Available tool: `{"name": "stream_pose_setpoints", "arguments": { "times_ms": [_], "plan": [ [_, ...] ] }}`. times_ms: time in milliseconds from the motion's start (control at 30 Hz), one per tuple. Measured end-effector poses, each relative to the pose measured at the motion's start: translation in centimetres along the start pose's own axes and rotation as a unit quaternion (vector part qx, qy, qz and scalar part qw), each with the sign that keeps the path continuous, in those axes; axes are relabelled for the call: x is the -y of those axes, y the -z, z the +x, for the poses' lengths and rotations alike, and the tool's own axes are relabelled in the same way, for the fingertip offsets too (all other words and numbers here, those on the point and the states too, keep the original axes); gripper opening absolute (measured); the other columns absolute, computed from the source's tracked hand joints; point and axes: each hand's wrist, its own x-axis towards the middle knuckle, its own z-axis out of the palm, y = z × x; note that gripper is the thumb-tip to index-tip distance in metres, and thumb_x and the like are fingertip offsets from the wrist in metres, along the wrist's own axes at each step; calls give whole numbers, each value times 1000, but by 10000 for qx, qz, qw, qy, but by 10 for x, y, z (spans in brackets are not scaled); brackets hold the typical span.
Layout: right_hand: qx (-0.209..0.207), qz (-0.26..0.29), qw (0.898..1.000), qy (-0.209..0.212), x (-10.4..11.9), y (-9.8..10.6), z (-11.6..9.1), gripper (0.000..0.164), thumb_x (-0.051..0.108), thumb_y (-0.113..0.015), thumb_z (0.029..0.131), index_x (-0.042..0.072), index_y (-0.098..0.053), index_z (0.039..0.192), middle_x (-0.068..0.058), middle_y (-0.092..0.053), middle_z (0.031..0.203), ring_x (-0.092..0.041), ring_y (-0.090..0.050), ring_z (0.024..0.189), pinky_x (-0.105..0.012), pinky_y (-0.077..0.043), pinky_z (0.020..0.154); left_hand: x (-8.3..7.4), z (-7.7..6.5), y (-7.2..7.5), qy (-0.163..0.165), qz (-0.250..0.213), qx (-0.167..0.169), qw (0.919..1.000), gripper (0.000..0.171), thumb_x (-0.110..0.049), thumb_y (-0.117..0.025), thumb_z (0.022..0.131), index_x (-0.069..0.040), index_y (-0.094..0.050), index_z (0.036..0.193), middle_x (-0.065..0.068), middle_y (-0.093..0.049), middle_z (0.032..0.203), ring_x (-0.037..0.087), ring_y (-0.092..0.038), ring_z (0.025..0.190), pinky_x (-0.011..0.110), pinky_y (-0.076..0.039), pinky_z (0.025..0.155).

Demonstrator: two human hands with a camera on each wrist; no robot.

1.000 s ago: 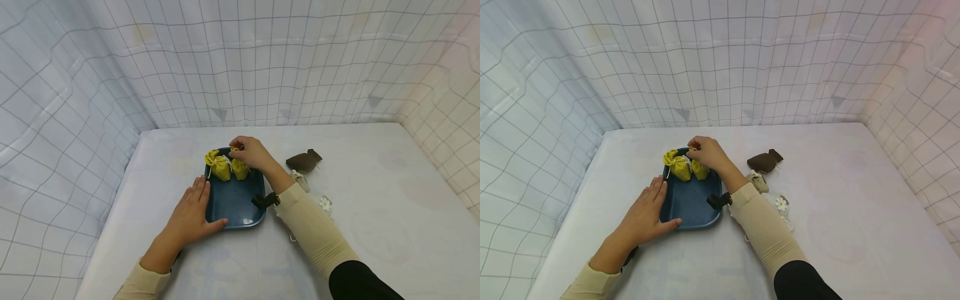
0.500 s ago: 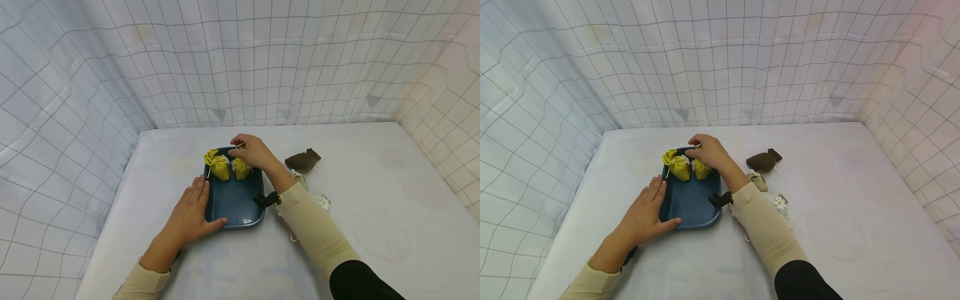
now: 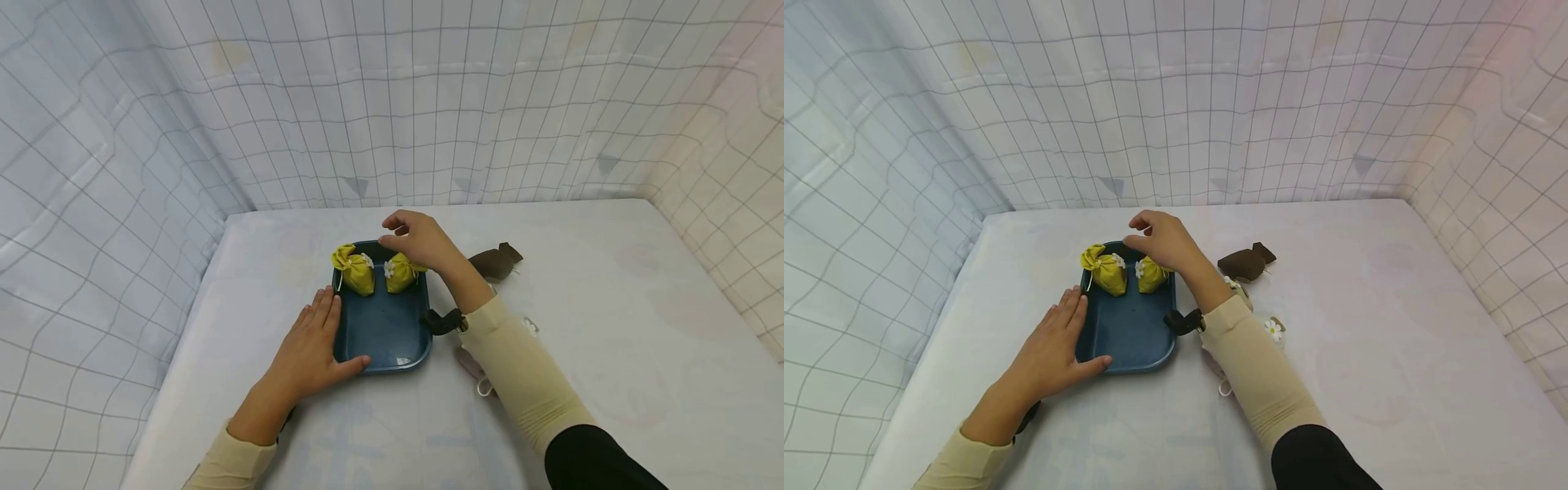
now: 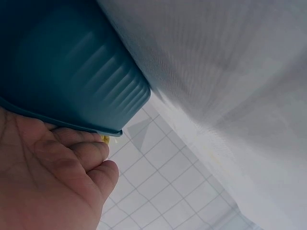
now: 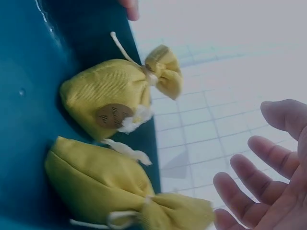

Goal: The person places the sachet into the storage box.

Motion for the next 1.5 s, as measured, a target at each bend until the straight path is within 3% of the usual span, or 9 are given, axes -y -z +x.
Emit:
{"name": "stream_pose_setpoints", "arguments": {
  "times_ms": [467,900,1200,1500],
  "plan": [
    [-563,-3,9984,-39,2,45,-28,34,34,-68,95,15,-65,124,-3,-64,121,-19,-58,112,-42,-50,91,0,0,-1,-11,24,-38,10000,119,-82,-49,82,7,-21,154,22,-10,163,34,-6,151,54,-18,117],
    [-811,14,9951,-562,-41,94,-62,37,31,-69,95,10,-64,124,-9,-62,121,-29,-60,112,-44,-50,91,0,-1,0,-55,9,-72,10000,118,-81,-52,82,8,-21,154,23,-10,163,35,-6,150,54,-18,117],
    [-946,-48,9942,-499,-66,120,-92,35,32,-67,96,10,-65,122,-8,-65,117,-26,-63,104,-37,-50,81,0,0,-1,-25,20,37,10000,119,-82,-49,82,7,-19,155,22,-9,163,35,-5,151,54,-17,117],
    [-1019,-208,9920,-713,-101,133,-97,33,31,-65,97,6,-64,120,-12,-63,119,-28,-60,109,-42,-47,87,1,-1,-2,-76,26,-69,9999,118,-81,-50,83,8,-20,154,24,-11,162,35,-6,150,55,-18,117]
  ]
}}
